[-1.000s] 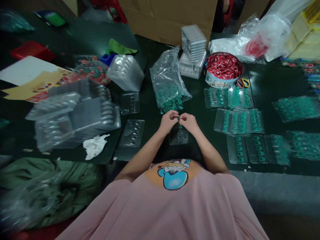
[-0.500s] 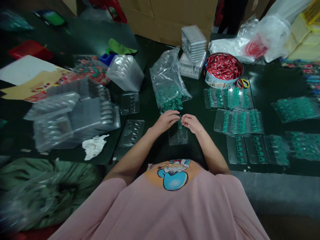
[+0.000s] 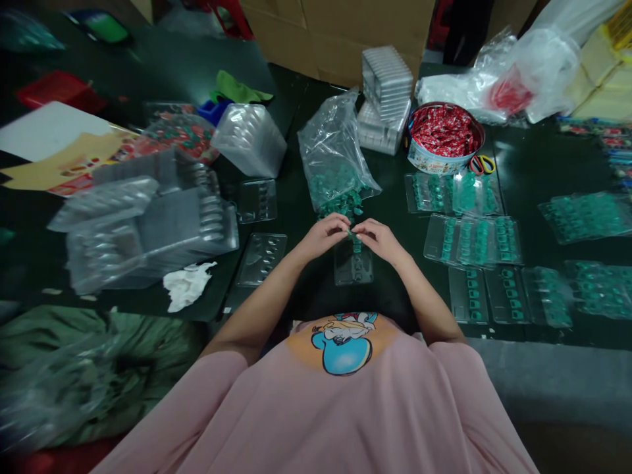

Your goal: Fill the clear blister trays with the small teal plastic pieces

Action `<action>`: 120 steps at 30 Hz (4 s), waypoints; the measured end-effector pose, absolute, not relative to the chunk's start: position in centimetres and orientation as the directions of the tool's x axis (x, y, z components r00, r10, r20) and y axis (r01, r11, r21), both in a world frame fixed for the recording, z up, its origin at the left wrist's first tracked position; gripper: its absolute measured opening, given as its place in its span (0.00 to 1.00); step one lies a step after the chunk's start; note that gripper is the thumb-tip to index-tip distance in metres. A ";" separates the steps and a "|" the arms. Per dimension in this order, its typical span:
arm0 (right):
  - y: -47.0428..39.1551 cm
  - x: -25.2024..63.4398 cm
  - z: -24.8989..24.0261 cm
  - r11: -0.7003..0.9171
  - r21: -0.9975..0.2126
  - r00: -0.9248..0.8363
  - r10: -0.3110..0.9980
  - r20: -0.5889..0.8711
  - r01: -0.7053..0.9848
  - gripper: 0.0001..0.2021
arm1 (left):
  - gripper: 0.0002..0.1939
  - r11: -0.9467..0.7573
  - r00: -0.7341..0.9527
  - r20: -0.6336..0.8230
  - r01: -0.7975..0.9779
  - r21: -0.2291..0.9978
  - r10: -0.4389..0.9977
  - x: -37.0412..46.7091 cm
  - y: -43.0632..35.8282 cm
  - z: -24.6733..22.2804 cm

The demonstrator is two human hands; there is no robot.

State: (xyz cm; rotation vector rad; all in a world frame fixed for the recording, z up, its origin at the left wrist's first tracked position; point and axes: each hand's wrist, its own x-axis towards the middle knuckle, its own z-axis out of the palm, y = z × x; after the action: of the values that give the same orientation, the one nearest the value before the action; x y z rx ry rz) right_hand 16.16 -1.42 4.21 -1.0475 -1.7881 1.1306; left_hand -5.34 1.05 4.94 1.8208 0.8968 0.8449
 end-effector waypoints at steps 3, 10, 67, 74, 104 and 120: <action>-1.2 15.9 4.5 0.230 -0.960 -0.337 0.927 0.166 0.160 0.11 | 0.12 -0.144 0.471 0.088 0.085 0.986 0.878 -5.0 1.1 4.8; -2.1 14.2 2.9 -0.126 -0.951 -0.224 0.973 -0.062 -0.282 0.15 | 0.10 0.063 0.378 -0.060 0.004 0.998 0.924 -3.9 0.0 4.8; -1.8 15.6 0.5 0.148 -0.749 -0.078 0.989 0.127 0.645 0.09 | 0.08 -0.326 0.424 0.092 0.520 0.790 0.901 -2.8 -5.3 -1.3; 6.1 13.1 -1.3 0.096 -0.714 -0.064 0.995 0.072 0.693 0.09 | 0.10 -0.309 0.389 0.087 0.557 0.771 0.917 -1.6 -3.4 -2.2; -3.9 14.0 2.1 -0.410 -0.895 -0.292 0.890 -0.350 -0.176 0.22 | 0.18 0.105 0.333 -0.062 -0.114 0.988 0.941 -3.5 -2.7 2.4; -5.7 16.8 0.6 -0.464 -0.879 -0.162 0.881 -0.445 -0.112 0.20 | 0.12 -0.094 0.244 0.019 0.300 0.949 0.970 -3.3 -4.9 0.5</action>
State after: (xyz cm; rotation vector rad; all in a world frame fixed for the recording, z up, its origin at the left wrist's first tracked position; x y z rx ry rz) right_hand 16.82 -5.68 0.64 -1.3633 -0.9285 1.7210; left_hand -3.30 -4.89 0.52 1.5839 1.2170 0.9024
